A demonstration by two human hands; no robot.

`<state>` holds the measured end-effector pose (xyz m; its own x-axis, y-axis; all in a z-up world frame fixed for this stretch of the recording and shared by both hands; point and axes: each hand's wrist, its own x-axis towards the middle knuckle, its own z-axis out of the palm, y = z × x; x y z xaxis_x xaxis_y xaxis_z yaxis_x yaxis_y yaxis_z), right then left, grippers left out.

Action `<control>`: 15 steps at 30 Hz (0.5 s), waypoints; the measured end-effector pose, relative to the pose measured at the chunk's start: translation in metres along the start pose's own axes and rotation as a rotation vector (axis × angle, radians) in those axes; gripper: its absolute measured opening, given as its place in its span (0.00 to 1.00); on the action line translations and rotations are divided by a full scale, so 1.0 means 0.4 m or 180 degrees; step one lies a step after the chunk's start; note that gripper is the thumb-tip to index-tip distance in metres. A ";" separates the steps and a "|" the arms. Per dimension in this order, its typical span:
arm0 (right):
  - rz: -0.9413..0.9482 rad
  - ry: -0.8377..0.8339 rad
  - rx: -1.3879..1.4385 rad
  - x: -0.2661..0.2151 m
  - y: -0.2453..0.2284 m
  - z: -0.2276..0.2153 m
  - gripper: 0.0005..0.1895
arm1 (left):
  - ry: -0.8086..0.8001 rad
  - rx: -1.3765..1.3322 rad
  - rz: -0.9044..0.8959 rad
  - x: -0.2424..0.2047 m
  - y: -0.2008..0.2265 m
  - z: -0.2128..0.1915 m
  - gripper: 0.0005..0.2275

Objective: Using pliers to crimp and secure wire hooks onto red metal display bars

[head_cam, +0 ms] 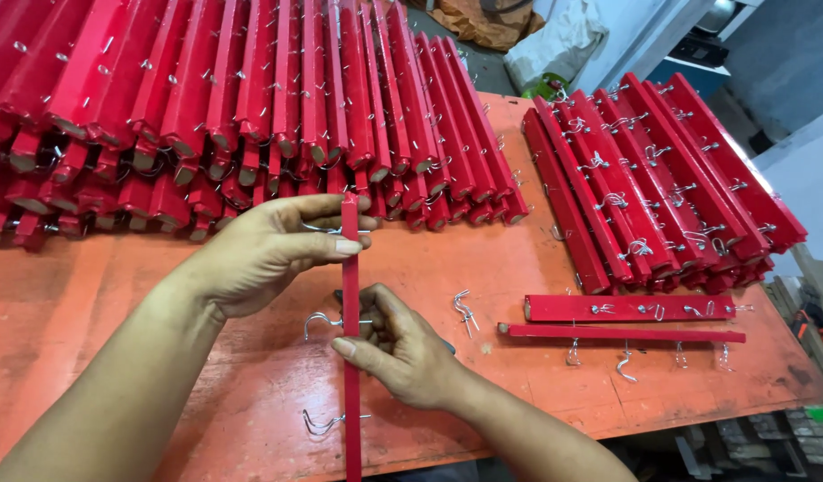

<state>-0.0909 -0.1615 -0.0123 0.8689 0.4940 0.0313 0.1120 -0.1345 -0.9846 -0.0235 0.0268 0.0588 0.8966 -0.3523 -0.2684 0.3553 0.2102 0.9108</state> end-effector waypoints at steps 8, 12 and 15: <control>-0.0067 -0.0213 0.0142 0.000 0.016 -0.016 0.21 | -0.0388 -0.0260 0.0297 0.019 -0.041 -0.032 0.30; -0.0055 -0.0246 0.0094 -0.008 0.004 -0.021 0.20 | -0.0493 -0.0091 0.0324 0.005 -0.030 -0.024 0.30; -0.0032 -0.0281 0.0049 -0.010 0.008 -0.020 0.15 | -0.0530 -0.0211 0.0270 -0.003 -0.028 -0.033 0.28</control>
<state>-0.0903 -0.1710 -0.0143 0.8218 0.5692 0.0265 0.1125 -0.1164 -0.9868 -0.0249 0.0367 0.0449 0.8699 -0.4755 -0.1311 0.3019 0.3031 0.9039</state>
